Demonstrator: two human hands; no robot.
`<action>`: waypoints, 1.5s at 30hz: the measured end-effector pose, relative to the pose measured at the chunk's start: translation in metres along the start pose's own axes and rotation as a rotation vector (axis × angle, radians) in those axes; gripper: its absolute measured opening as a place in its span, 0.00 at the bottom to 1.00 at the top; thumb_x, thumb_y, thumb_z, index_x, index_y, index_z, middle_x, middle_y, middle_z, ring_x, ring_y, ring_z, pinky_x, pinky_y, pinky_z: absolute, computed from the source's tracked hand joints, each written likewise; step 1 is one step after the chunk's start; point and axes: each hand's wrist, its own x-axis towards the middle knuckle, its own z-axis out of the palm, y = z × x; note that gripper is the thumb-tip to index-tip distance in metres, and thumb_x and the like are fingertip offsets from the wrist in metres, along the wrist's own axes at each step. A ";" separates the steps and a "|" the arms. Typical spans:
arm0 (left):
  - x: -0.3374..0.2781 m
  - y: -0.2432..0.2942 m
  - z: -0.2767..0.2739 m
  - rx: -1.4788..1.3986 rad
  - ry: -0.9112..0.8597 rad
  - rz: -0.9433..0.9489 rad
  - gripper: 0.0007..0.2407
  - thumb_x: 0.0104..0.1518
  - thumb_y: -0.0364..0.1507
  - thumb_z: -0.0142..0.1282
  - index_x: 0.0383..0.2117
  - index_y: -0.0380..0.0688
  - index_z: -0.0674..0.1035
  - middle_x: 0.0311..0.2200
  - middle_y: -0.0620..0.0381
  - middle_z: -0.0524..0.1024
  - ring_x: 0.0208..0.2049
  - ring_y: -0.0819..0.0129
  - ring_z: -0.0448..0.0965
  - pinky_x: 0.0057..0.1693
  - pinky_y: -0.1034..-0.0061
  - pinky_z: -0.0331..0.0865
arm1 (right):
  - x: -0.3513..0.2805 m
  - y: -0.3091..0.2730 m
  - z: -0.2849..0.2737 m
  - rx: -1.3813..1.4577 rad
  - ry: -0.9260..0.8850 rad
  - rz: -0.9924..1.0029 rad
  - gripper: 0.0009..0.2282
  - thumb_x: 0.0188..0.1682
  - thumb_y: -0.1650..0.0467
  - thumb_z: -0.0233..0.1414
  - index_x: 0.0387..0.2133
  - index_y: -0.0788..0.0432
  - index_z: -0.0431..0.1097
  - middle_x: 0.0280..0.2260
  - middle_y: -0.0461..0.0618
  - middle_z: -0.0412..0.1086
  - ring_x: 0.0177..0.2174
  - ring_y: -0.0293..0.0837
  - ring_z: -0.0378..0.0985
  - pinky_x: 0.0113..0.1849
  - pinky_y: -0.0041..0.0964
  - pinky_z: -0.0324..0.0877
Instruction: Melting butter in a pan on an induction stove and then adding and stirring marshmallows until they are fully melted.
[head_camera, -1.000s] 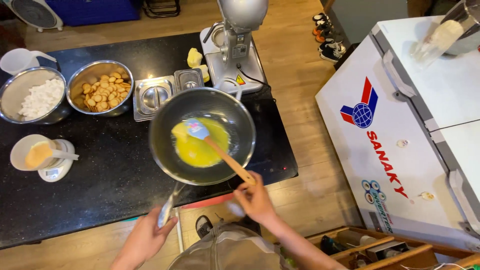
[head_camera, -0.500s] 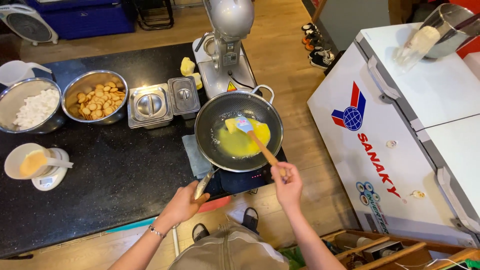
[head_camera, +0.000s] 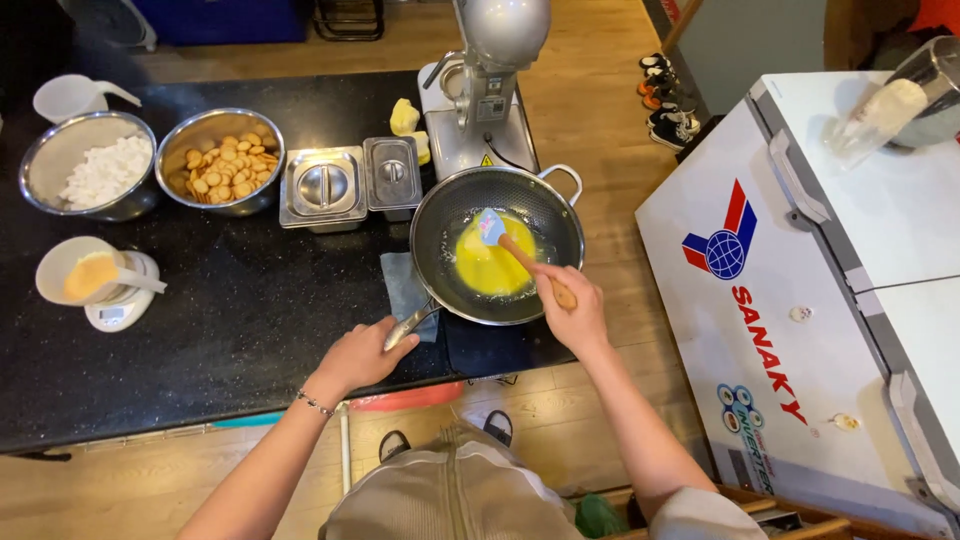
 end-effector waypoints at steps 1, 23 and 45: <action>-0.002 0.004 0.001 -0.006 0.000 -0.004 0.25 0.70 0.53 0.55 0.52 0.43 0.85 0.40 0.32 0.89 0.43 0.29 0.92 0.47 0.44 0.84 | -0.003 -0.001 -0.007 0.000 -0.007 -0.001 0.08 0.58 0.70 0.67 0.47 0.43 0.90 0.32 0.47 0.84 0.33 0.46 0.88 0.41 0.43 0.80; -0.037 0.035 0.004 0.040 0.234 -0.150 0.18 0.70 0.50 0.58 0.53 0.54 0.85 0.49 0.43 0.88 0.47 0.31 0.92 0.53 0.44 0.86 | -0.017 -0.011 -0.086 -0.012 -0.315 -0.188 0.14 0.62 0.71 0.59 0.58 0.53 0.85 0.36 0.55 0.82 0.30 0.55 0.85 0.36 0.48 0.80; -0.036 0.023 -0.009 0.009 0.175 -0.169 0.19 0.67 0.54 0.56 0.50 0.63 0.88 0.43 0.42 0.91 0.49 0.30 0.91 0.56 0.43 0.84 | -0.045 0.018 -0.049 -0.010 -0.300 -0.267 0.14 0.58 0.74 0.61 0.56 0.55 0.85 0.39 0.52 0.83 0.36 0.53 0.88 0.40 0.43 0.83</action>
